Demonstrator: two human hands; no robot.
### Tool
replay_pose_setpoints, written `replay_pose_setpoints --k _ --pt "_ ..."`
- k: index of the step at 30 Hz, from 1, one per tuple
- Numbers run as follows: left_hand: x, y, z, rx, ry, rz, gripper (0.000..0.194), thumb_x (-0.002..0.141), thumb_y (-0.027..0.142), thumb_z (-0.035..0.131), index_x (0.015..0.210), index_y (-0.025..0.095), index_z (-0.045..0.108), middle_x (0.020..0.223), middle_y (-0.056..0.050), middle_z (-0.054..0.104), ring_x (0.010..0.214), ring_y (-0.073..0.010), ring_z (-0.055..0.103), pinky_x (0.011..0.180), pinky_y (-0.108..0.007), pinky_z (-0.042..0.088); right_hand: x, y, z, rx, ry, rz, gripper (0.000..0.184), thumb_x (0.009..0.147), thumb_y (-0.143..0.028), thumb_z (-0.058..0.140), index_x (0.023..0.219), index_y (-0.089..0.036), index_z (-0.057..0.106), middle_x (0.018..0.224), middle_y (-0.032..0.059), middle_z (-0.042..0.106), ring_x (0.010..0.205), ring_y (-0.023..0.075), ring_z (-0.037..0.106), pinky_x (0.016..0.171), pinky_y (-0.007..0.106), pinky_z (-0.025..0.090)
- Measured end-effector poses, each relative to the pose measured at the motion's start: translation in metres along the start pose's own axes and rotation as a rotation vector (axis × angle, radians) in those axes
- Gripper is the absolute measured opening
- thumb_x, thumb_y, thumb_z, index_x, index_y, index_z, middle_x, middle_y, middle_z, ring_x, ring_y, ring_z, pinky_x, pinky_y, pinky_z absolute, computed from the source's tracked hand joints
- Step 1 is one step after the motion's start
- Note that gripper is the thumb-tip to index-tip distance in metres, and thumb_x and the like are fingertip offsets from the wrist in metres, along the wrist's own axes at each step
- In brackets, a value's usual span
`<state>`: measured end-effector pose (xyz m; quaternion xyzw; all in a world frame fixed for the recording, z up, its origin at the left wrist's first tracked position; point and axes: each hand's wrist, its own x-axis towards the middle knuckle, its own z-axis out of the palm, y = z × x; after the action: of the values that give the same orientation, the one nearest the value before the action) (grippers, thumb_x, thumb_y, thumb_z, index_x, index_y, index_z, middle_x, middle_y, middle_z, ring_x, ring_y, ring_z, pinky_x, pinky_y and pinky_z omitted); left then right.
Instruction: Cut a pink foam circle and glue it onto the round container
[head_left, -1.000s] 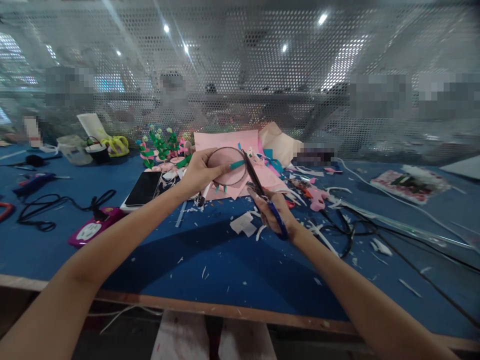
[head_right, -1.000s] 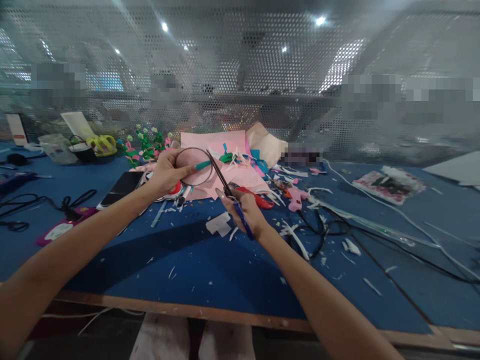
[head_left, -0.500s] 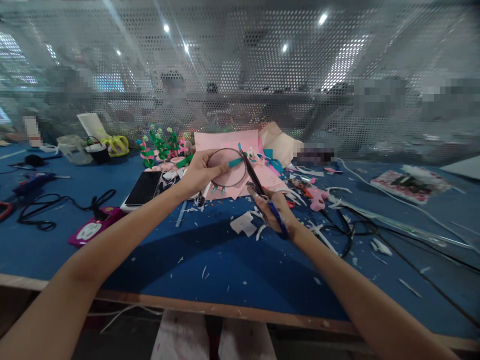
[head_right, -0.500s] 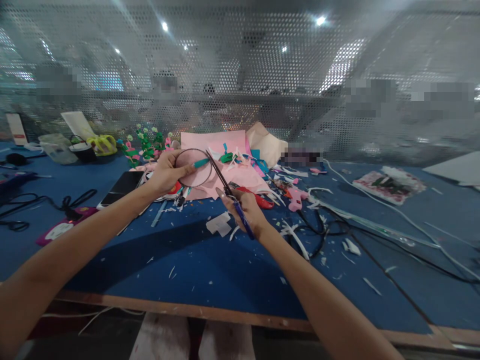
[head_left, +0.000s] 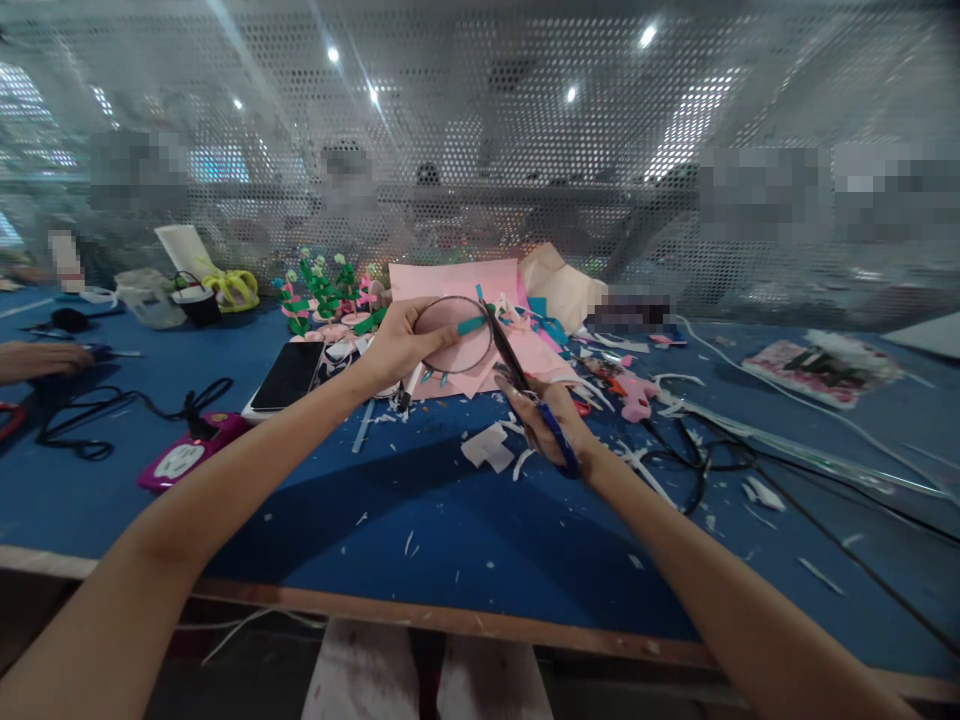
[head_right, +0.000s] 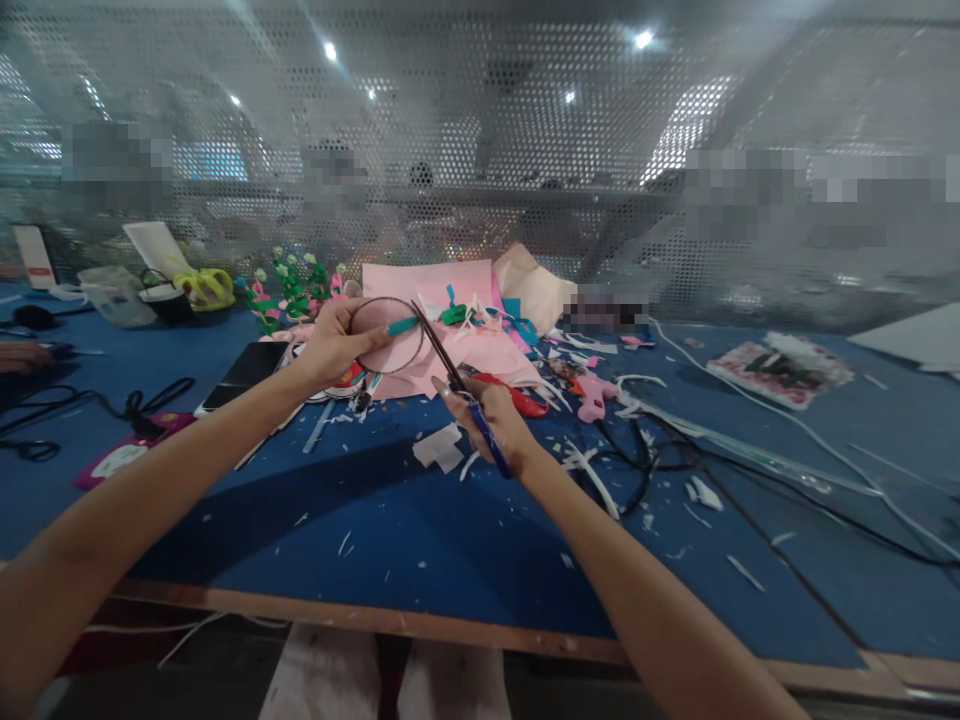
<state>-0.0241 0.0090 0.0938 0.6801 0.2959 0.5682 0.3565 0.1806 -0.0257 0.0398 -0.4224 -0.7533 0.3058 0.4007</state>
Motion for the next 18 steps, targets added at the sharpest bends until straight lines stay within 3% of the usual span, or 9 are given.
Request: replay_pose_setpoints --k 4,13,18 --pt "0.0001 -0.0011 -0.0006 0.023 -0.002 0.005 0.037 0.056 0.037 0.08 0.08 0.011 0.068 0.072 -0.005 0.065 0.072 -0.0166 0.061 0.065 -0.029 0.053 0.0002 0.001 -0.0003 0.017 -0.017 0.028 0.048 0.079 -0.06 0.053 0.083 -0.013 0.06 0.045 -0.0054 0.036 0.039 0.0094 0.034 0.039 0.024 0.027" --pt "0.0003 -0.0008 -0.0017 0.038 0.002 0.03 0.037 0.053 0.04 0.08 0.075 0.012 0.068 0.066 -0.002 0.063 0.065 -0.0136 0.058 0.058 -0.025 0.051 0.0019 -0.0003 -0.002 0.004 0.02 -0.037 0.05 0.076 -0.061 0.055 0.075 -0.012 0.061 0.052 -0.0039 0.034 0.048 0.0086 0.028 0.044 0.025 0.025" --pt "0.001 -0.0004 -0.003 0.014 -0.007 0.029 0.036 0.054 0.039 0.081 0.075 0.012 0.068 0.066 -0.003 0.064 0.066 -0.0144 0.06 0.058 -0.024 0.052 0.0031 0.0049 -0.0041 -0.022 0.009 -0.051 0.049 0.077 -0.062 0.053 0.074 -0.014 0.063 0.051 -0.0017 0.04 0.048 0.0113 0.036 0.045 0.026 0.027"
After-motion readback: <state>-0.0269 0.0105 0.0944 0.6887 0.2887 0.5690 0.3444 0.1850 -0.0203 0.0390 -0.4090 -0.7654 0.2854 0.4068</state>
